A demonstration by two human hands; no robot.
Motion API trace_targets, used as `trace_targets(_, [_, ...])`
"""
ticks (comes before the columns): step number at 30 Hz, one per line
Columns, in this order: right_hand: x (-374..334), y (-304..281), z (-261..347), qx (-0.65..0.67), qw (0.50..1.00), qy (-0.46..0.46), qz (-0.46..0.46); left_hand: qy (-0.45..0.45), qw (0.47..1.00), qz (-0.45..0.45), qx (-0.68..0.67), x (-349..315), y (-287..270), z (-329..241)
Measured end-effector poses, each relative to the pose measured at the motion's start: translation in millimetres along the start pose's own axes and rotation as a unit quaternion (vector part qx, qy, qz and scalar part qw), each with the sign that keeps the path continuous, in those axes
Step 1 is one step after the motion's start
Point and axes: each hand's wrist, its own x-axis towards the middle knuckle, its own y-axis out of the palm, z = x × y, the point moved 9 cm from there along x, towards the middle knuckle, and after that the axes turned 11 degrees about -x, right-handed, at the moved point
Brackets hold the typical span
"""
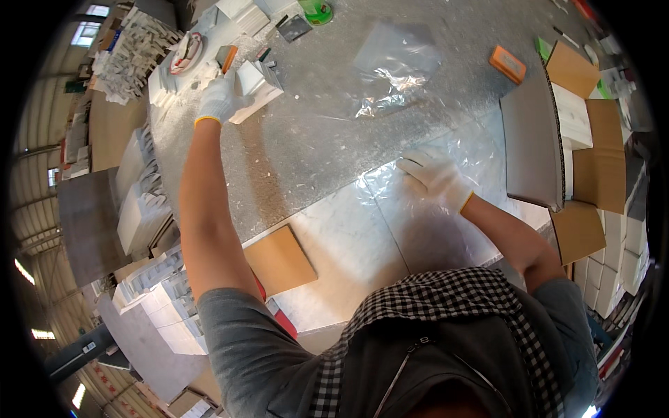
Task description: The person wraps small white rectangular items in clear plastic film on a worktable, then places them into a cardboard box. The person repeats this process for multiple items, handling them one at a time.
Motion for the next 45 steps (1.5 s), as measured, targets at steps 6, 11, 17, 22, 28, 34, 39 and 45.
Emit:
trace_targets(6, [1.1,-4.2,7.2,-0.008,1.000,-0.004,-0.010,-0.080,0.997,0.000,-0.018,-24.5,6.0,9.5])
trace_targets(11, [-3.0,-9.2,7.7,-0.005,0.999,-0.029,-0.039,-0.043,0.990,-0.004,-0.133,-68.4,2.3,-40.0])
trace_targets(17, [-7.5,-15.1,-9.7,0.064,0.993,0.046,-0.092,0.058,0.966,0.023,-0.251,-170.2,25.3,-165.9])
trace_targets(22, [-12.2,-18.8,-47.7,0.197,0.946,0.196,-0.166,0.091,0.974,0.077,-0.191,-239.5,83.3,-252.0])
trace_targets(28, [-16.6,-0.3,-77.2,0.368,0.886,0.243,-0.141,0.067,0.987,0.066,-0.133,-269.1,109.1,-307.0])
trace_targets(34, [-5.5,-6.4,-63.8,0.273,0.936,0.214,-0.056,0.068,0.990,0.078,-0.096,-277.6,111.8,-330.2])
trace_targets(39, [17.3,-7.8,-48.0,0.096,0.970,0.216,0.063,0.061,0.988,0.101,-0.098,-280.8,120.9,-332.3])
trace_targets(45, [32.8,11.2,-51.6,0.070,0.968,0.209,0.119,0.078,0.987,0.082,-0.115,-281.7,132.1,-329.2])
